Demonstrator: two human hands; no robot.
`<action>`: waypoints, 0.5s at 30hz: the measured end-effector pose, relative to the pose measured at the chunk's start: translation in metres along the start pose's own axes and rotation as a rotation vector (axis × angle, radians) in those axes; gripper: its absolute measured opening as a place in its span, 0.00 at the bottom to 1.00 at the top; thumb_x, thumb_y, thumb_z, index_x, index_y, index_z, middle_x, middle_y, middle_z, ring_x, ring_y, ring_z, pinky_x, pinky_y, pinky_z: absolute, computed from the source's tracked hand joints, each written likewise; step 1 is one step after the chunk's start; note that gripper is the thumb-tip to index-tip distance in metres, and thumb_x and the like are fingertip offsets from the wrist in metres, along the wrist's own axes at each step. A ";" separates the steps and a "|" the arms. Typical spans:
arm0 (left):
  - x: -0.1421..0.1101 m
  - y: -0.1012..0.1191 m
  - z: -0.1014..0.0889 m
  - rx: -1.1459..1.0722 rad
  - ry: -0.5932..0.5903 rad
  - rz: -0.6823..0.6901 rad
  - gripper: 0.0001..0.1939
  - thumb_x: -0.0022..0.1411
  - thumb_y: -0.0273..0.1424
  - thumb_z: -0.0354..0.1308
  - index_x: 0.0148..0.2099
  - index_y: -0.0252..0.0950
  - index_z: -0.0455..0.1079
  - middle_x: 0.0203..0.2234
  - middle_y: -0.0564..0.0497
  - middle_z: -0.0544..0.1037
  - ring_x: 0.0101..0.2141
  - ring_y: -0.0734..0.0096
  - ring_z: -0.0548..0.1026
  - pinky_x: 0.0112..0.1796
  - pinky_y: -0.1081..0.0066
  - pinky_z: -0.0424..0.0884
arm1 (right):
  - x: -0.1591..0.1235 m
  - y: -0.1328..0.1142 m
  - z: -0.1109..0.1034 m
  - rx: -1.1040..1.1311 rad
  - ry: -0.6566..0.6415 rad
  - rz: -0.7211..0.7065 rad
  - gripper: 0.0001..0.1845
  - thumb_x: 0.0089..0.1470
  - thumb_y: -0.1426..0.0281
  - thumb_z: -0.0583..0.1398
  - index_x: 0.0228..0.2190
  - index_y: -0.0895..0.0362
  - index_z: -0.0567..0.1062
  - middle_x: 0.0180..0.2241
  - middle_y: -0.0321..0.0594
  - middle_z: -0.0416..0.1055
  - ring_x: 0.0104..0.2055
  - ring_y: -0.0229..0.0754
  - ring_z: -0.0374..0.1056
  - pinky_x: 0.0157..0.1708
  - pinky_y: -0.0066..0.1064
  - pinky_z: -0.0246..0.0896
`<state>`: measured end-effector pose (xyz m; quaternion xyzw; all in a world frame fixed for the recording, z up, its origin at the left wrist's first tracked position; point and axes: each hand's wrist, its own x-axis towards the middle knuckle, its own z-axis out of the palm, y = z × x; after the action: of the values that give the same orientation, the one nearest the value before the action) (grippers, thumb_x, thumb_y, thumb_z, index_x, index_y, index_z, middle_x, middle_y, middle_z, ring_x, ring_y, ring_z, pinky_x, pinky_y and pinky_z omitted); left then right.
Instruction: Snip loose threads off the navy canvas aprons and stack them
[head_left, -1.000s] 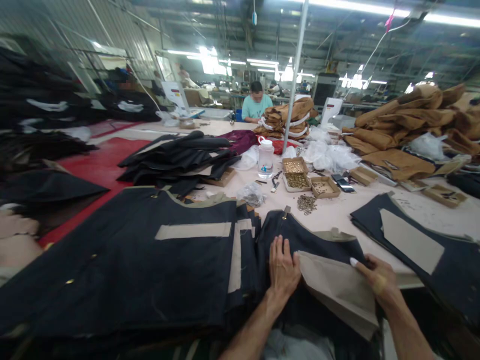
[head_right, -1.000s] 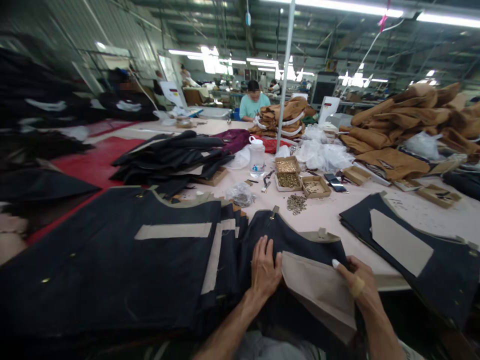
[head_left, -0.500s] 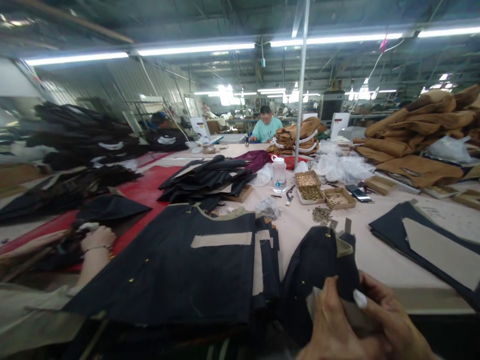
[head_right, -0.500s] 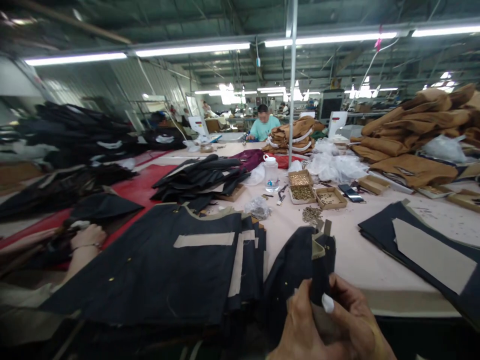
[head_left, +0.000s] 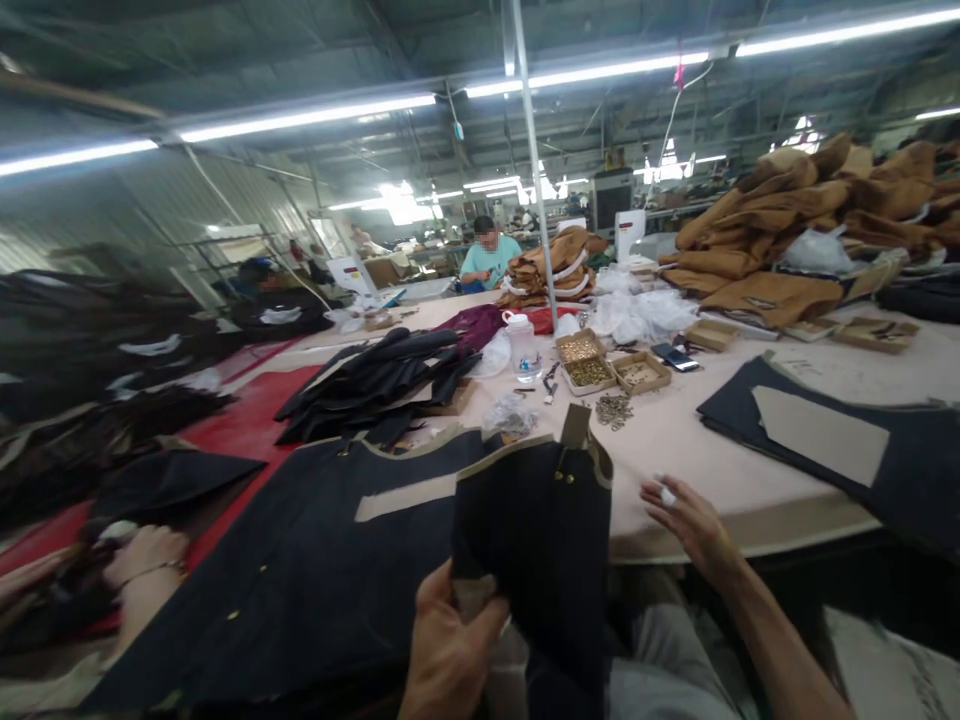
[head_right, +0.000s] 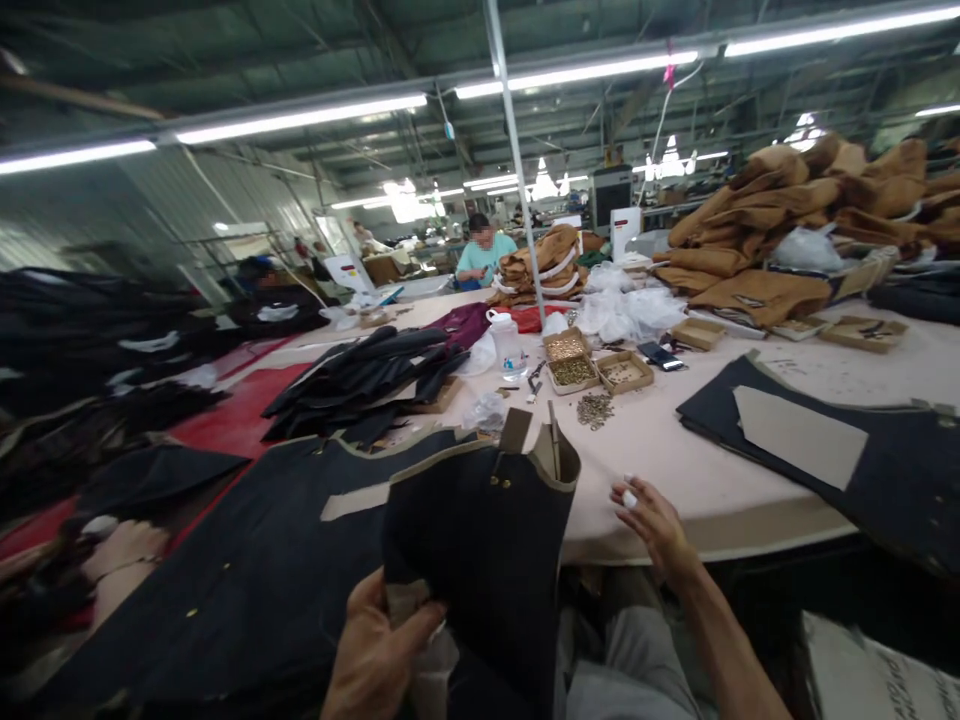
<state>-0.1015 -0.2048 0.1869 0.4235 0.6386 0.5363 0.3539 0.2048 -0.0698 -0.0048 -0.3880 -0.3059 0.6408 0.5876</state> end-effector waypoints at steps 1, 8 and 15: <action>-0.001 0.000 -0.007 -0.005 0.032 0.000 0.12 0.40 0.31 0.71 0.26 0.33 0.73 0.19 0.52 0.76 0.21 0.70 0.71 0.23 0.74 0.68 | 0.004 0.008 0.010 0.025 -0.049 0.044 0.36 0.43 0.54 0.74 0.52 0.53 0.76 0.56 0.53 0.76 0.61 0.64 0.70 0.64 0.61 0.58; -0.004 0.002 -0.038 -0.087 0.258 -0.077 0.16 0.37 0.30 0.69 0.31 0.36 0.70 0.19 0.56 0.74 0.20 0.70 0.72 0.23 0.72 0.69 | 0.020 0.027 0.093 0.094 -0.451 0.131 0.41 0.41 0.62 0.75 0.57 0.53 0.75 0.57 0.52 0.75 0.61 0.60 0.69 0.60 0.54 0.62; -0.005 -0.006 -0.076 -0.070 0.404 -0.197 0.18 0.35 0.30 0.69 0.32 0.36 0.68 0.20 0.58 0.73 0.20 0.71 0.72 0.23 0.73 0.69 | 0.013 0.039 0.107 -0.154 -0.612 0.189 0.29 0.39 0.58 0.76 0.41 0.61 0.83 0.38 0.46 0.82 0.43 0.56 0.77 0.47 0.46 0.71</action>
<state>-0.1690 -0.2389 0.1937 0.2305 0.7157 0.5950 0.2839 0.0931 -0.0547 0.0154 -0.2474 -0.4783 0.7543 0.3755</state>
